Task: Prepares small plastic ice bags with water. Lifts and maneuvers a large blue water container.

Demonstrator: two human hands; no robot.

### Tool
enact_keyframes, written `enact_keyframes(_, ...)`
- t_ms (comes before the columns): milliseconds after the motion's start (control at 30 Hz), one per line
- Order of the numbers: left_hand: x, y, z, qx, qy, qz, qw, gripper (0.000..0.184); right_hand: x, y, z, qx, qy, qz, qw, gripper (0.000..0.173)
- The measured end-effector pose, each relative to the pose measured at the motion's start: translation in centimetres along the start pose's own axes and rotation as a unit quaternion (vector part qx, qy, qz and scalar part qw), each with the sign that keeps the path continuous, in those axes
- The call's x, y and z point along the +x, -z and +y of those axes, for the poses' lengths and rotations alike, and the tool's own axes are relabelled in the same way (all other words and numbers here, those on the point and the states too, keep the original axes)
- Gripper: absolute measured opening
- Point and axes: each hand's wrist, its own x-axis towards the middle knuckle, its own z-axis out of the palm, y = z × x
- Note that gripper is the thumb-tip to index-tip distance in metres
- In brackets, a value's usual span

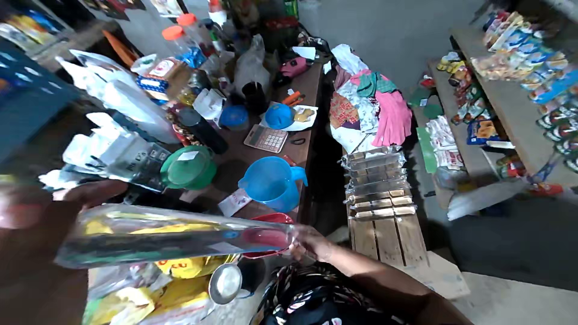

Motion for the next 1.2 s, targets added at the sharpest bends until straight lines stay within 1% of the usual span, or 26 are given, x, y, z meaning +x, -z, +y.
enact_keyframes(67,0.3,-7.0,6.6,-0.029,0.016,0.049,0.998,0.021,0.0,0.0,-1.5,-0.006,-0.102,0.001,0.995,0.052)
enact_keyframes(100,0.4,-9.2,8.5,-0.052,0.012,0.061,0.997,0.018,-0.1,-0.2,-2.5,-0.021,-0.146,0.002,0.989,0.051)
enact_keyframes(133,0.2,-10.1,9.2,-0.092,-0.008,0.038,0.995,0.021,-0.1,-0.3,-3.4,-0.031,-0.186,-0.001,0.982,0.049)
enact_keyframes(167,-0.2,-9.6,8.8,-0.138,-0.038,-0.022,0.989,0.022,-0.1,-0.3,-3.9,-0.037,-0.218,-0.010,0.975,0.049)
enact_keyframes(200,-0.6,-9.9,9.0,-0.169,-0.042,-0.034,0.984,0.021,-0.2,-0.2,-4.1,-0.034,-0.216,-0.026,0.976,0.050)
enact_keyframes(267,-1.3,-10.7,9.3,-0.216,-0.014,-0.002,0.976,0.015,-0.6,0.6,-3.3,-0.019,-0.110,-0.096,0.989,0.054)
enact_keyframes(333,-1.7,-10.9,9.2,-0.171,0.001,0.022,0.985,0.015,-0.4,1.5,-2.2,-0.040,0.037,-0.134,0.990,0.072)
enact_keyframes(367,-1.7,-11.3,9.6,-0.146,-0.003,0.046,0.988,0.015,-0.4,1.6,-2.2,-0.054,0.065,-0.120,0.989,0.075)
enact_keyframes(433,-1.8,-11.7,10.2,-0.085,-0.017,0.071,0.994,0.015,-0.7,1.8,-2.0,-0.009,0.047,-0.078,0.996,0.071)
enact_keyframes(500,-2.1,-11.9,10.3,-0.049,-0.042,0.073,0.995,0.017,-0.5,2.5,-2.2,0.046,-0.055,-0.088,0.994,0.066)
enact_keyframes(533,-2.2,-12.7,10.8,-0.049,-0.043,0.086,0.994,0.019,-0.4,2.4,-3.0,0.040,-0.139,-0.074,0.987,0.056)
enact_keyframes(567,-2.4,-13.4,11.1,-0.055,-0.038,0.098,0.993,0.022,-0.1,2.1,-3.8,0.015,-0.234,-0.053,0.971,0.055)
enact_keyframes(600,-2.9,-13.6,10.8,-0.070,-0.036,0.097,0.992,0.023,0.3,1.9,-4.1,-0.006,-0.296,-0.061,0.953,0.060)
enact_keyframes(633,-3.6,-12.8,9.7,-0.097,-0.035,0.079,0.991,0.022,0.5,2.1,-3.6,0.001,-0.311,-0.077,0.947,0.063)
enact_keyframes(667,-4.2,-12.2,9.1,-0.133,-0.019,0.065,0.989,0.022,0.6,2.2,-2.9,0.031,-0.288,-0.095,0.952,0.059)
enact_keyframes(700,-4.4,-12.0,8.9,-0.173,0.008,0.068,0.983,0.023,0.4,2.4,-2.1,0.067,-0.234,-0.130,0.961,0.056)
enact_keyframes(767,-3.8,-11.9,9.6,-0.221,0.062,0.105,0.968,0.023,0.3,2.5,-1.0,0.063,-0.089,-0.194,0.975,0.079)
enact_keyframes(800,-3.4,-11.5,9.7,-0.215,0.061,0.118,0.967,0.025,0.1,2.2,-1.0,0.033,-0.032,-0.195,0.980,0.084)
enact_keyframes(833,-3.0,-11.2,9.9,-0.187,0.044,0.125,0.973,0.025,-0.2,2.0,-1.2,0.002,-0.003,-0.178,0.984,0.083)
enact_keyframes(900,-2.4,-10.5,10.0,-0.116,-0.015,0.108,0.987,0.023,-0.4,1.3,-1.4,0.004,-0.017,-0.128,0.992,0.076)
enact_keyframes(967,-1.8,-11.0,10.1,-0.085,-0.050,0.107,0.989,0.022,-0.3,1.3,-1.0,0.037,-0.075,-0.120,0.989,0.067)
enact_keyframes(1000,-1.7,-11.0,9.9,-0.095,-0.054,0.102,0.989,0.022,-0.1,1.1,-0.7,0.043,-0.119,-0.101,0.987,0.063)
enact_keyframes(1033,-1.7,-10.7,9.3,-0.108,-0.049,0.083,0.989,0.019,0.1,0.5,-1.1,0.030,-0.180,-0.052,0.982,0.060)
enact_keyframes(1100,-1.6,-10.9,7.8,-0.121,-0.041,0.035,0.991,0.017,1.1,-0.4,-2.1,-0.042,-0.269,0.035,0.962,0.060)
enact_keyframes(1167,-1.3,-12.3,7.0,-0.107,-0.040,-0.015,0.993,0.017,1.8,0.2,-1.6,-0.157,-0.256,0.082,0.950,0.044)
enact_keyframes(1200,-1.2,-13.0,6.6,-0.096,-0.042,-0.036,0.994,0.018,2.0,0.7,-1.6,-0.213,-0.232,0.092,0.945,0.043)
